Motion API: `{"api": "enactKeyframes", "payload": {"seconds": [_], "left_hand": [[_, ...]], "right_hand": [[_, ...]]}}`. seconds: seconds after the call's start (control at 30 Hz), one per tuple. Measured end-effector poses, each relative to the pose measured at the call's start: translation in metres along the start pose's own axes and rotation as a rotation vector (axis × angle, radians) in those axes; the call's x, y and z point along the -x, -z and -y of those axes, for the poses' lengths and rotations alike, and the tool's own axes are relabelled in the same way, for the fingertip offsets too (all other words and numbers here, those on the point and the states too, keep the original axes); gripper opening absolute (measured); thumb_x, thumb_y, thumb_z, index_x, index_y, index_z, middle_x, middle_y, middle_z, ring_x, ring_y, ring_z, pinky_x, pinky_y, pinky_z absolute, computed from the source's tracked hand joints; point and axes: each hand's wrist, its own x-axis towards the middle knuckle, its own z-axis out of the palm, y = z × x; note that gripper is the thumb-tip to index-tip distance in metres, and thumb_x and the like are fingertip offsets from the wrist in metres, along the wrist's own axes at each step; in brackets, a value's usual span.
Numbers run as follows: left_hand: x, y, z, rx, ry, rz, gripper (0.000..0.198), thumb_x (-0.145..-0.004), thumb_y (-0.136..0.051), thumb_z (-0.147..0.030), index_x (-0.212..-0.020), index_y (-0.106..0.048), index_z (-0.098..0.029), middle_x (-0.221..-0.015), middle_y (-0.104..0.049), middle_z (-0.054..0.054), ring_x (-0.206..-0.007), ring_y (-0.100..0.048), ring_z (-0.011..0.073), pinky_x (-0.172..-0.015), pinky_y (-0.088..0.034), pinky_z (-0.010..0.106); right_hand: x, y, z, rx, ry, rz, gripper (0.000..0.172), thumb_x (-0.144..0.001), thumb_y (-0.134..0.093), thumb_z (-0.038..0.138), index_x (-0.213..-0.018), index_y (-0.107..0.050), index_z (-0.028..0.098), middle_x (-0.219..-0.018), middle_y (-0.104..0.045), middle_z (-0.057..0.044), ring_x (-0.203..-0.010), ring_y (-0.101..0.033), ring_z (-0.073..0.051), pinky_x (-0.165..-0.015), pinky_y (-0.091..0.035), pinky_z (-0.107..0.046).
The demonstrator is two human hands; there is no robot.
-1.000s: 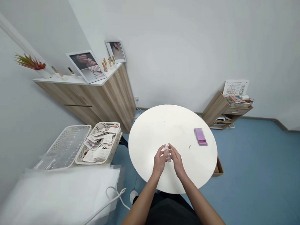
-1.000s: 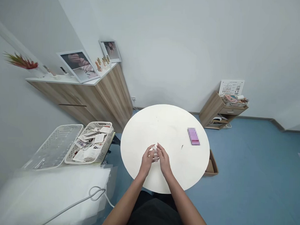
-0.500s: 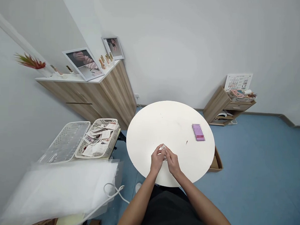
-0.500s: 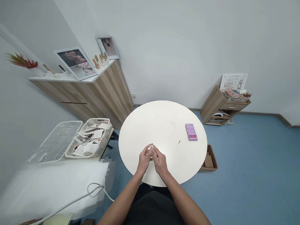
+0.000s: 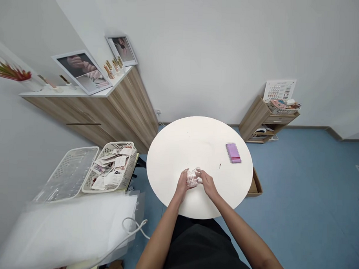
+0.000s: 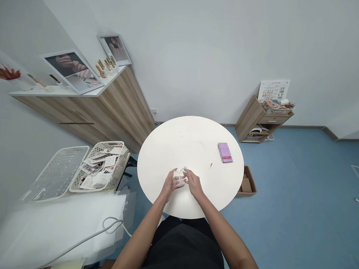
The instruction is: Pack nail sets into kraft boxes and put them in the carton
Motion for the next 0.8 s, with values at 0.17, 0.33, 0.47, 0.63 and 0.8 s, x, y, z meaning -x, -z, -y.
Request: {"api": "enactKeyframes", "payload": {"seconds": [0.17,0.33,0.47,0.63,0.8], "left_hand": [[-0.031,0.032,0.02,0.067,0.204,-0.011,0.064,-0.086,-0.04,-0.073,-0.116,-0.053,-0.018,-0.131,-0.057,0.021,-0.114,-0.061,0.0271,-0.091,-0.054,0.047],[-0.044,0.063,0.044,-0.044,0.268,-0.179,0.056,-0.091,-0.036,-0.064,-0.123,-0.053,-0.021,-0.143,-0.048,0.017,-0.13,-0.05,0.0253,-0.097,-0.051,0.042],[-0.039,0.08,0.048,-0.03,0.225,-0.229,0.052,-0.086,-0.053,-0.058,-0.123,-0.055,-0.021,-0.142,-0.049,0.018,-0.13,-0.05,0.0262,-0.1,-0.048,0.041],[-0.019,0.106,0.025,-0.242,-0.025,-0.365,0.041,-0.085,-0.058,-0.048,-0.115,-0.063,-0.021,-0.136,-0.056,0.015,-0.126,-0.054,0.0272,-0.103,-0.045,0.043],[0.014,0.154,-0.018,-0.576,-0.444,-0.626,0.03,-0.089,-0.048,-0.038,-0.109,-0.066,-0.023,-0.124,-0.063,0.01,-0.117,-0.058,0.0257,-0.104,-0.044,0.045]], "right_hand": [[-0.024,0.018,-0.027,0.058,-0.184,-0.174,0.044,-0.077,-0.062,0.061,-0.077,-0.068,0.017,-0.079,-0.073,-0.008,-0.075,-0.07,-0.021,-0.062,-0.058,-0.033],[-0.034,0.023,-0.072,0.021,-0.308,-0.223,0.033,-0.072,-0.067,0.05,-0.07,-0.065,0.017,-0.065,-0.071,-0.006,-0.062,-0.068,-0.019,-0.055,-0.057,-0.032],[-0.042,0.027,-0.097,0.15,-0.356,-0.179,0.031,-0.074,-0.058,0.048,-0.076,-0.065,0.018,-0.072,-0.071,-0.008,-0.07,-0.068,-0.023,-0.064,-0.056,-0.038],[-0.056,0.021,-0.101,0.618,-0.087,-0.306,0.04,-0.078,-0.05,0.044,-0.101,-0.066,0.015,-0.103,-0.065,-0.016,-0.102,-0.057,-0.032,-0.089,-0.045,-0.047],[-0.074,-0.03,-0.08,0.723,0.104,-0.183,0.044,-0.083,-0.046,0.043,-0.114,-0.062,0.016,-0.114,-0.058,-0.017,-0.112,-0.045,-0.034,-0.095,-0.037,-0.047]]}}
